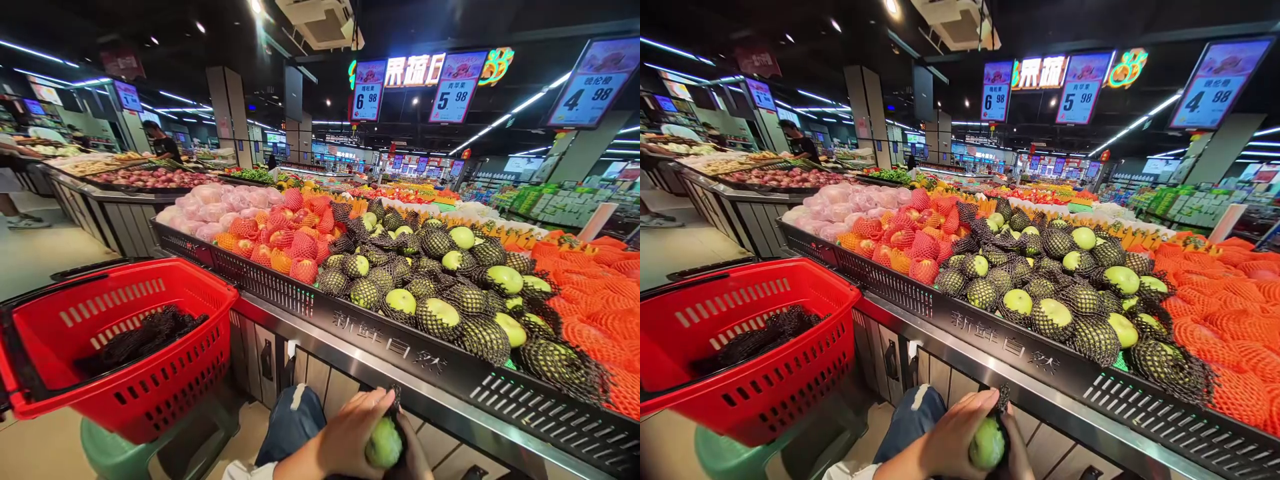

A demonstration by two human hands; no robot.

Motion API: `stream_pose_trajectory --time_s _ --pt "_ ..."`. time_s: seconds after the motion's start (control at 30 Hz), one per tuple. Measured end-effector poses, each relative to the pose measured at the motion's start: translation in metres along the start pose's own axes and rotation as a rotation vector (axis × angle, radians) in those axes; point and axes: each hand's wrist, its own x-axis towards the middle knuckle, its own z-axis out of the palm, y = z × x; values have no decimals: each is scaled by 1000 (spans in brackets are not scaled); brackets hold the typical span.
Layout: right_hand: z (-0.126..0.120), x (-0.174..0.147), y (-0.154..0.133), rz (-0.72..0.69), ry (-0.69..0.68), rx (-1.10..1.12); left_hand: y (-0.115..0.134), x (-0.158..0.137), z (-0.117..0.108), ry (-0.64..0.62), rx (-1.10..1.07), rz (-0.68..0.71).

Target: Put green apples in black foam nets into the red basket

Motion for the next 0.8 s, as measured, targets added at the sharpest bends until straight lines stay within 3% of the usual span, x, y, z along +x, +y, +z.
stream_pose_trajectory --time_s 0.1,0.27,0.4,0.47,0.5,0.57,0.67,0.7,0.73,0.8 --pt "21 10 -9 154 6 99 2 -9 -14 49 79 -23" --pt "61 24 -33 255 -94 87 2 -26 -38 219 99 -27" --pt "87 42 -52 307 -275 50 -5 -39 -58 632 -72 -166" --pt "99 54 -70 330 -426 -119 -9 -47 -71 866 -276 -198" --pt "105 62 -82 284 -491 -263 -12 -52 -78 947 -404 -192" --pt "121 82 -115 10 -488 -579 -17 -64 -95 1017 -692 -156" --pt "151 135 -175 -500 -345 -919 -28 -88 -118 980 -1144 -104" --pt "162 158 -193 -601 -266 -1019 -33 -97 -125 969 -1289 -75" --pt "172 185 -209 -619 -171 -1139 -37 -104 -130 958 -1420 -30" --pt "188 240 -229 -525 9 -1353 -44 -118 -139 923 -1617 85"
